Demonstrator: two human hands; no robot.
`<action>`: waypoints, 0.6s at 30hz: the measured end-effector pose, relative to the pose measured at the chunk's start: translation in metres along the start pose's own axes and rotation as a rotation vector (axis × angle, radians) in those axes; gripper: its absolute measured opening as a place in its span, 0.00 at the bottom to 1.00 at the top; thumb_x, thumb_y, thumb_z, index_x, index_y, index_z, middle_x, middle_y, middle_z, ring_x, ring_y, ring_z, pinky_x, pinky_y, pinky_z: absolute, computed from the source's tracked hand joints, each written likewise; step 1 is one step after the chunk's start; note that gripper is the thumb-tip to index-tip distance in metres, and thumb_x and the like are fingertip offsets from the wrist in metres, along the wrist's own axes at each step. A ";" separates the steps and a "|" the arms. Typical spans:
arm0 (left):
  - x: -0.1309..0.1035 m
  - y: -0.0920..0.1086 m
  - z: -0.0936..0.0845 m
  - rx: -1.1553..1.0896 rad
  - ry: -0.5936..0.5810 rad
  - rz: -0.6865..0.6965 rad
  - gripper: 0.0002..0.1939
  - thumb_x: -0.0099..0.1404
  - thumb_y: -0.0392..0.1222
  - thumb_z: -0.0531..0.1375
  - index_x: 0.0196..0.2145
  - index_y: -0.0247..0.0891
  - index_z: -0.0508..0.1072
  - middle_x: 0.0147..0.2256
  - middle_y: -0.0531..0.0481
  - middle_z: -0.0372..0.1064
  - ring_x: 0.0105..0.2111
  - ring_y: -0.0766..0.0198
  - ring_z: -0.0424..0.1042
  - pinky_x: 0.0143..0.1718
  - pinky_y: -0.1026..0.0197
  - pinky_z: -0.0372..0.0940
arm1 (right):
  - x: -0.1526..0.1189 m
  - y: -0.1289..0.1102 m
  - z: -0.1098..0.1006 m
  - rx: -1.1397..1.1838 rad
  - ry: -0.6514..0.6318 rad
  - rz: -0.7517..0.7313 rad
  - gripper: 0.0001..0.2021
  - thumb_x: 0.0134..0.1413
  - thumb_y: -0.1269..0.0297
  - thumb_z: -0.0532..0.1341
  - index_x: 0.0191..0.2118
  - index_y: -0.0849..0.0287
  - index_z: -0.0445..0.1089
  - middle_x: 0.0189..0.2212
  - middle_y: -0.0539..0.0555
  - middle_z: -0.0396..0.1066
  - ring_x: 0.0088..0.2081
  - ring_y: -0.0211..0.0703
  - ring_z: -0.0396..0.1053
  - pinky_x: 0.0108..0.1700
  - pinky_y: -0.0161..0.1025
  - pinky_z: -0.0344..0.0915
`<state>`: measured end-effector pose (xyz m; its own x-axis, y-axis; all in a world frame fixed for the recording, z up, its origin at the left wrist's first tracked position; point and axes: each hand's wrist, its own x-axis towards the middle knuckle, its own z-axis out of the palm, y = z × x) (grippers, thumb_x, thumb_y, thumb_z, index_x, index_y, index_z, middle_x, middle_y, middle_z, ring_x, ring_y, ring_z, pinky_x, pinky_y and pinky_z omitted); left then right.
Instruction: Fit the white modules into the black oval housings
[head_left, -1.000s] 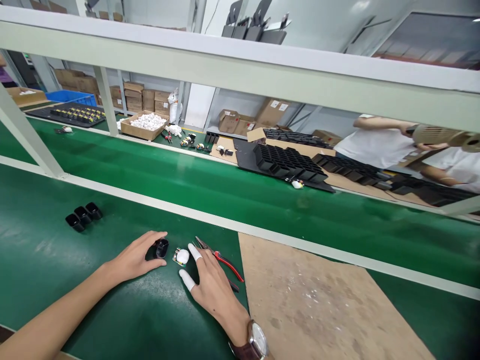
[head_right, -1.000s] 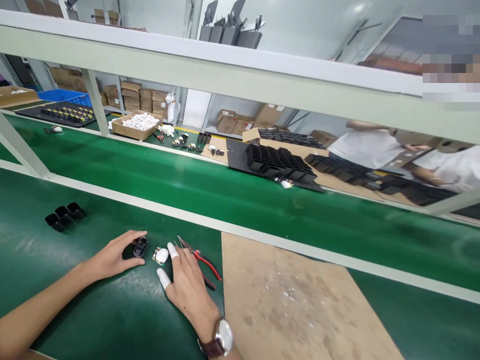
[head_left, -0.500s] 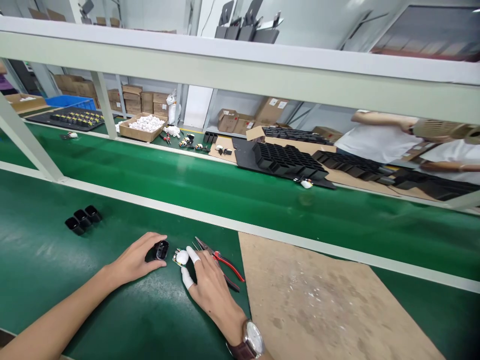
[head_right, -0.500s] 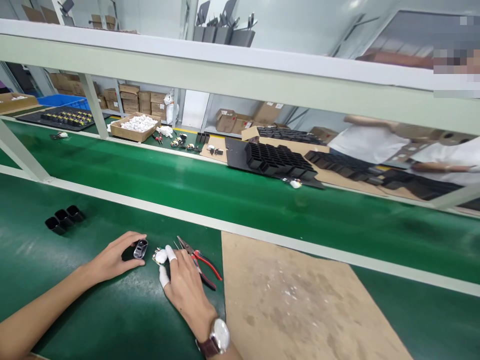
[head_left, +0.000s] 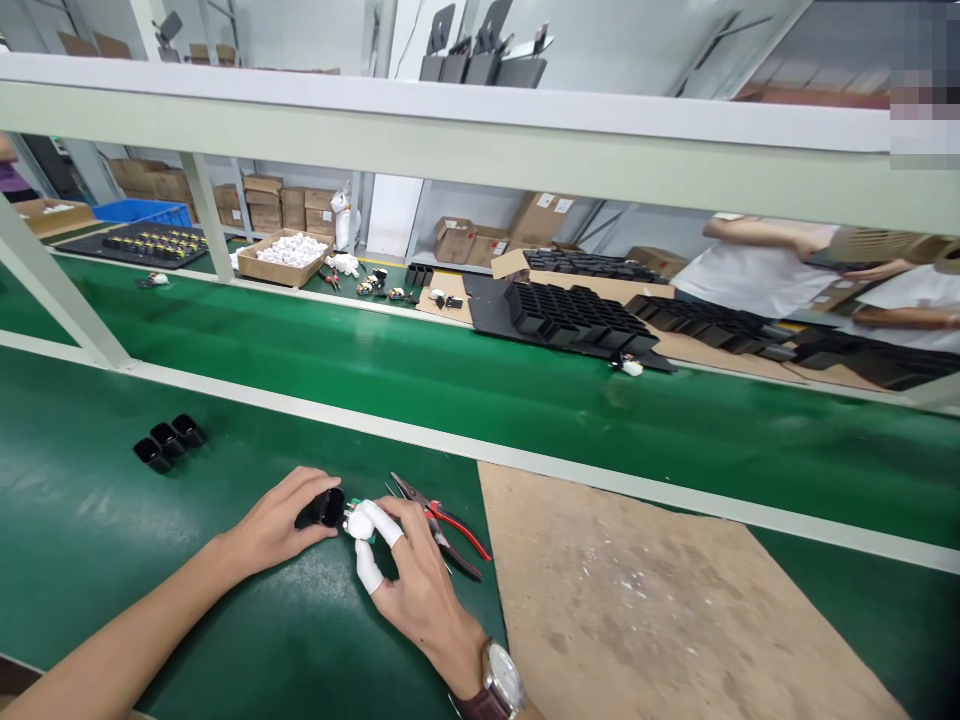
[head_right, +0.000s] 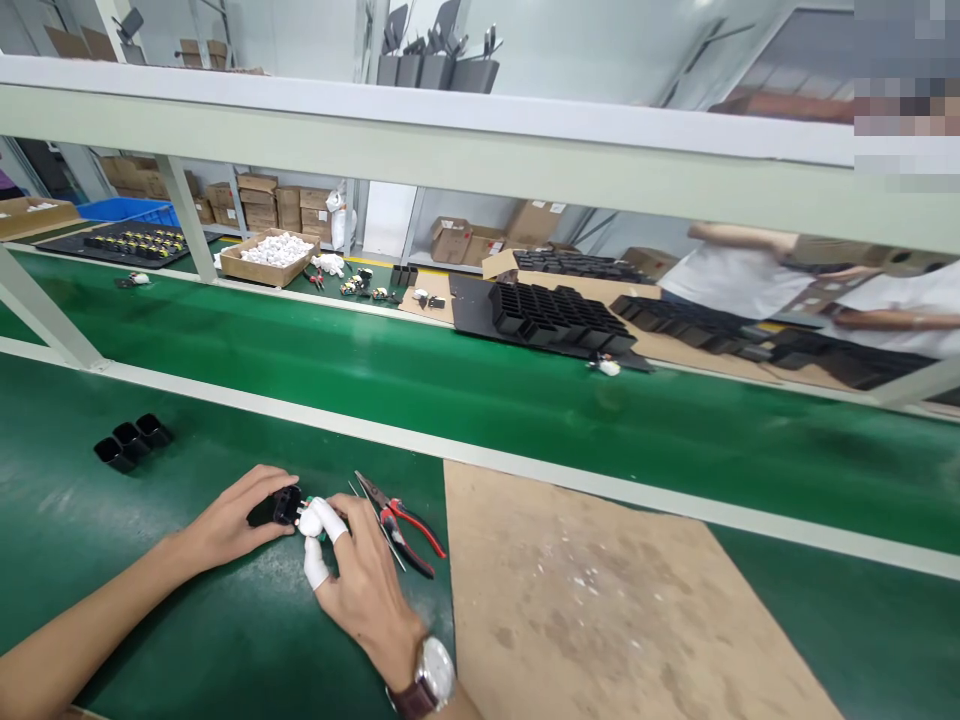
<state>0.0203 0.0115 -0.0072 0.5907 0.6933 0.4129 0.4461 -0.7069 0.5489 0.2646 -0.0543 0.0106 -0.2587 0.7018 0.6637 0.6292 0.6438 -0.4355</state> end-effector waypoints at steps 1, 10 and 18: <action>0.000 0.001 0.001 0.005 0.001 0.020 0.28 0.74 0.45 0.64 0.67 0.46 0.62 0.56 0.41 0.70 0.56 0.51 0.73 0.56 0.49 0.74 | 0.000 -0.001 0.000 0.007 0.011 -0.020 0.28 0.65 0.78 0.60 0.68 0.57 0.60 0.51 0.62 0.71 0.52 0.52 0.72 0.51 0.52 0.75; 0.001 0.008 0.005 0.071 0.020 0.152 0.29 0.74 0.40 0.64 0.68 0.41 0.62 0.55 0.37 0.72 0.55 0.48 0.73 0.56 0.46 0.74 | -0.003 0.000 0.003 -0.012 0.020 -0.070 0.37 0.64 0.79 0.62 0.74 0.61 0.51 0.53 0.65 0.71 0.53 0.55 0.71 0.53 0.53 0.75; 0.001 0.009 0.005 0.087 -0.006 0.152 0.27 0.74 0.38 0.64 0.67 0.39 0.62 0.55 0.36 0.70 0.56 0.48 0.71 0.57 0.45 0.72 | 0.000 -0.006 0.000 -0.098 -0.020 -0.061 0.36 0.66 0.77 0.60 0.75 0.63 0.46 0.49 0.65 0.73 0.48 0.55 0.72 0.46 0.53 0.76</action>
<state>0.0284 0.0051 -0.0053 0.6598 0.5768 0.4816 0.4079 -0.8132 0.4151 0.2612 -0.0585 0.0129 -0.3129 0.6685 0.6747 0.6803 0.6534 -0.3319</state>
